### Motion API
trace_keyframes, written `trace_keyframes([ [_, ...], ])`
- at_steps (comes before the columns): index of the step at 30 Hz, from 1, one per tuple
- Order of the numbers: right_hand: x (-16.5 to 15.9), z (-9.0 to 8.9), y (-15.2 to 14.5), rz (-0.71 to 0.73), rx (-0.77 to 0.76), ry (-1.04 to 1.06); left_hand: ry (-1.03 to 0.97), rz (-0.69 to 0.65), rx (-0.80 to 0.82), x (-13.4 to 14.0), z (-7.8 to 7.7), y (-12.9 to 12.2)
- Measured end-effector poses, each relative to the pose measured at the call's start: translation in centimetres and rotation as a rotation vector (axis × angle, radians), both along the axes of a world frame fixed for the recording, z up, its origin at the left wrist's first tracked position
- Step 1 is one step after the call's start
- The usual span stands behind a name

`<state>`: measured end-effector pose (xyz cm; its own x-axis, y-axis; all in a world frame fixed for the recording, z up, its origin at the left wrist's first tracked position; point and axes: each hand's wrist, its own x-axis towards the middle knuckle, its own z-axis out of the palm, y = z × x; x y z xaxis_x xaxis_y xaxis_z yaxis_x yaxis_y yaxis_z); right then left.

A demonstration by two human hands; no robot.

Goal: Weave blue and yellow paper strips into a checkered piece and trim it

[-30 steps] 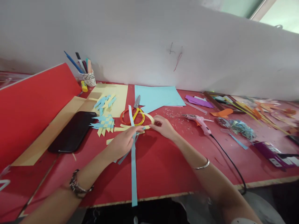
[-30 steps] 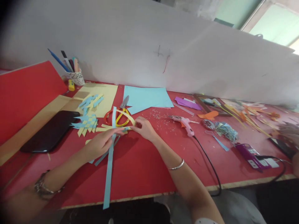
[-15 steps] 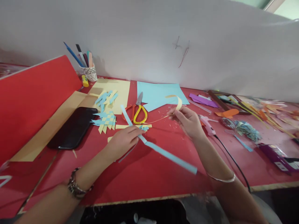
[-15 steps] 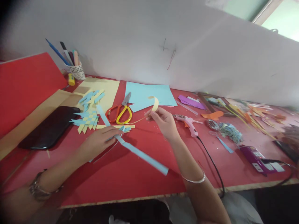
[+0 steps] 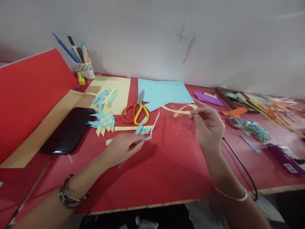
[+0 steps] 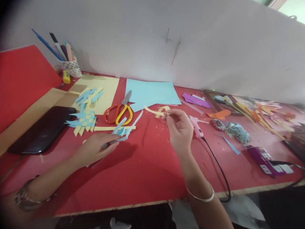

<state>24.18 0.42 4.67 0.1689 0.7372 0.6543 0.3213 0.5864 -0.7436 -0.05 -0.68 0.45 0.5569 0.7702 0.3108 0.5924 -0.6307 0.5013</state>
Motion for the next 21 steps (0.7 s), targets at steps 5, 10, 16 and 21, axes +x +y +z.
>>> trace_keyframes([
  [5, 0.0, 0.8, -0.8, -0.224, 0.325, -0.226, -0.094, -0.018, -0.027, -0.1, 0.3, 0.0],
  [10, -0.2, 1.1, -1.6, -0.153, 0.227, -0.234, -0.172, 0.020, -0.021, -0.1, 0.6, 0.0],
  [16, -1.7, 0.5, -2.4, 0.273, -0.041, -0.213, -0.166, -0.042, -0.070, 0.1, 0.6, -0.3],
  [21, -2.7, 0.2, -2.8, 0.538, -0.156, -0.273, -0.120, -0.104, -0.003, 0.1, 0.4, -0.4],
])
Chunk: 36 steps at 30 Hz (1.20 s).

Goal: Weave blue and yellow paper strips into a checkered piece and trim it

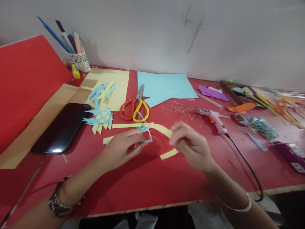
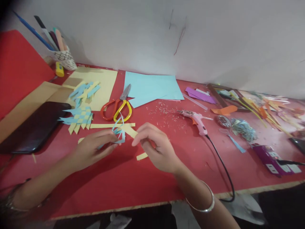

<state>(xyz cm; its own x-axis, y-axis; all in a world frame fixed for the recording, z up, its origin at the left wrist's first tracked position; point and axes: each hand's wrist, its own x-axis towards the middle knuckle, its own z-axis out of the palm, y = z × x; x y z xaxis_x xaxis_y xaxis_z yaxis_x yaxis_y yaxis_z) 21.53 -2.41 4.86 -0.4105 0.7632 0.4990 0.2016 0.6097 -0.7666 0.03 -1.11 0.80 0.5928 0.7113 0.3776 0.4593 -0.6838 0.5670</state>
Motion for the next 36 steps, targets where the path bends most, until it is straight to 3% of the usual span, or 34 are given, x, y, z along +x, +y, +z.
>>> trace_keyframes([
  [7, 1.1, -0.2, 0.1, -0.013, -0.151, 0.258, 0.105, -0.017, 0.227, 0.3, -0.3, 0.1],
  [10, 1.3, 0.0, 0.2, 0.008, -0.144, 0.219, 0.086, -0.019, 0.286, 0.2, -0.3, 0.1],
  [14, 0.4, 0.4, 0.1, 0.060, -0.168, 0.023, 0.071, -0.006, 0.261, 0.1, -0.2, 0.2],
  [17, -0.5, 0.2, -0.2, 0.114, -0.283, -0.030, 0.038, -0.017, 0.268, 0.1, 0.0, 0.0],
  [23, -1.3, -0.6, -0.4, 0.237, -0.550, 0.128, -0.125, -0.020, 0.164, 0.2, -0.2, -0.5],
  [26, -1.5, -0.9, -0.3, 0.226, -0.593, 0.184, -0.187, 0.028, 0.163, 0.0, -0.3, -0.6],
  [30, -1.9, -1.2, -0.3, 0.262, -0.657, 0.195, -0.103, 0.057, 0.141, -0.2, -0.2, -0.6],
  [36, -2.2, -1.8, -0.5, 0.265, -0.701, 0.218, -0.126, -0.001, 0.089, 0.4, -0.1, -1.1],
])
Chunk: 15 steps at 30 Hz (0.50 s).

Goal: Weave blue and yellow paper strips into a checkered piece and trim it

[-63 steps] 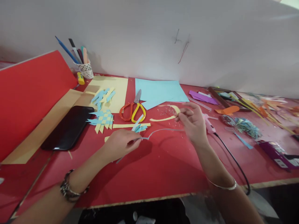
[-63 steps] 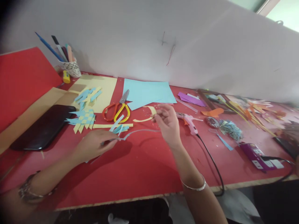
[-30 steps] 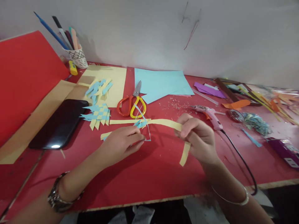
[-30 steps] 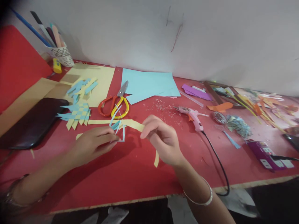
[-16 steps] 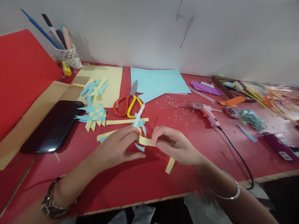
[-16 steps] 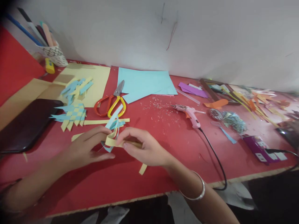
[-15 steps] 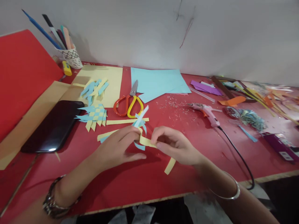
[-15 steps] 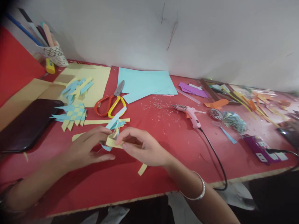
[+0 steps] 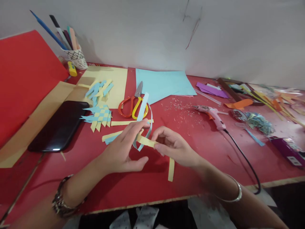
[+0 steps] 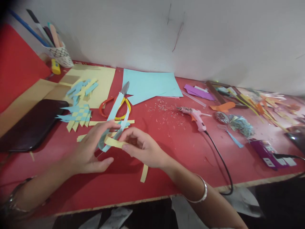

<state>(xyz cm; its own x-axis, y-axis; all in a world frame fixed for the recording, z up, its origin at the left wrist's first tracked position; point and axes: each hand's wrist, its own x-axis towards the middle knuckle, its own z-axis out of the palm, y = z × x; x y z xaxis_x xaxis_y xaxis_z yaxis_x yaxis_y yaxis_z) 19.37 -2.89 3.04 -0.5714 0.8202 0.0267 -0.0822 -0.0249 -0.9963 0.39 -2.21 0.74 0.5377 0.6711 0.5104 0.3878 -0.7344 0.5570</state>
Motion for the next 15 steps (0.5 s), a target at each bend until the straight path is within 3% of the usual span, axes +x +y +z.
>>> trace_keyframes([
  [6, -0.4, -1.1, 0.2, -0.025, -0.129, 0.048, -0.095, -0.121, 0.051, 0.4, -0.2, -0.2],
  [15, -0.5, -1.0, 0.2, 0.042, -0.178, -0.026, 0.011, -0.108, 0.044, 0.4, -0.4, -0.9],
])
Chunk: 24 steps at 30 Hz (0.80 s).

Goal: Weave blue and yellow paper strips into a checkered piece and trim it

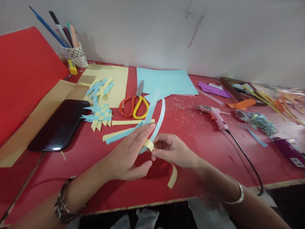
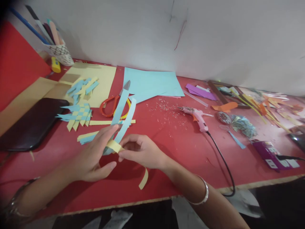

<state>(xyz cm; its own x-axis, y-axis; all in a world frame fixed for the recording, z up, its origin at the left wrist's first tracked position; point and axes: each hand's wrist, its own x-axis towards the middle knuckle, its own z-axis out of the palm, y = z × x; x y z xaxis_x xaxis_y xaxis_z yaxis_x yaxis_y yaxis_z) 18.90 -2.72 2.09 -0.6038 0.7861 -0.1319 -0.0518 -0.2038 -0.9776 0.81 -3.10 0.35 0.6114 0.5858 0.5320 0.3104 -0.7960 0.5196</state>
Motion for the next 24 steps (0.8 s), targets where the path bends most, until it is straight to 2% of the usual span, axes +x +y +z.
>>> trace_keyframes([
  [4, -0.18, 0.01, -0.11, -0.031, 0.003, 0.012, 0.002, -0.031, -0.047, 0.04, -0.01, 0.07],
  [8, -0.14, -0.15, -0.17, 0.051, -0.024, -0.030, 0.029, -0.106, -0.090, 0.01, 0.16, -0.10],
  [15, -0.07, -0.05, -0.22, 0.074, 0.124, -0.180, -0.095, -0.140, -0.203, 0.16, 0.18, -0.25],
  [18, -0.05, 0.17, -0.10, 0.013, 0.167, -0.216, -0.157, -0.057, -0.216, 0.37, 0.22, -0.08],
  [24, 0.04, 0.14, 0.29, -0.205, 0.282, -0.261, -0.328, 0.279, -0.289, 0.87, 0.07, 0.55],
])
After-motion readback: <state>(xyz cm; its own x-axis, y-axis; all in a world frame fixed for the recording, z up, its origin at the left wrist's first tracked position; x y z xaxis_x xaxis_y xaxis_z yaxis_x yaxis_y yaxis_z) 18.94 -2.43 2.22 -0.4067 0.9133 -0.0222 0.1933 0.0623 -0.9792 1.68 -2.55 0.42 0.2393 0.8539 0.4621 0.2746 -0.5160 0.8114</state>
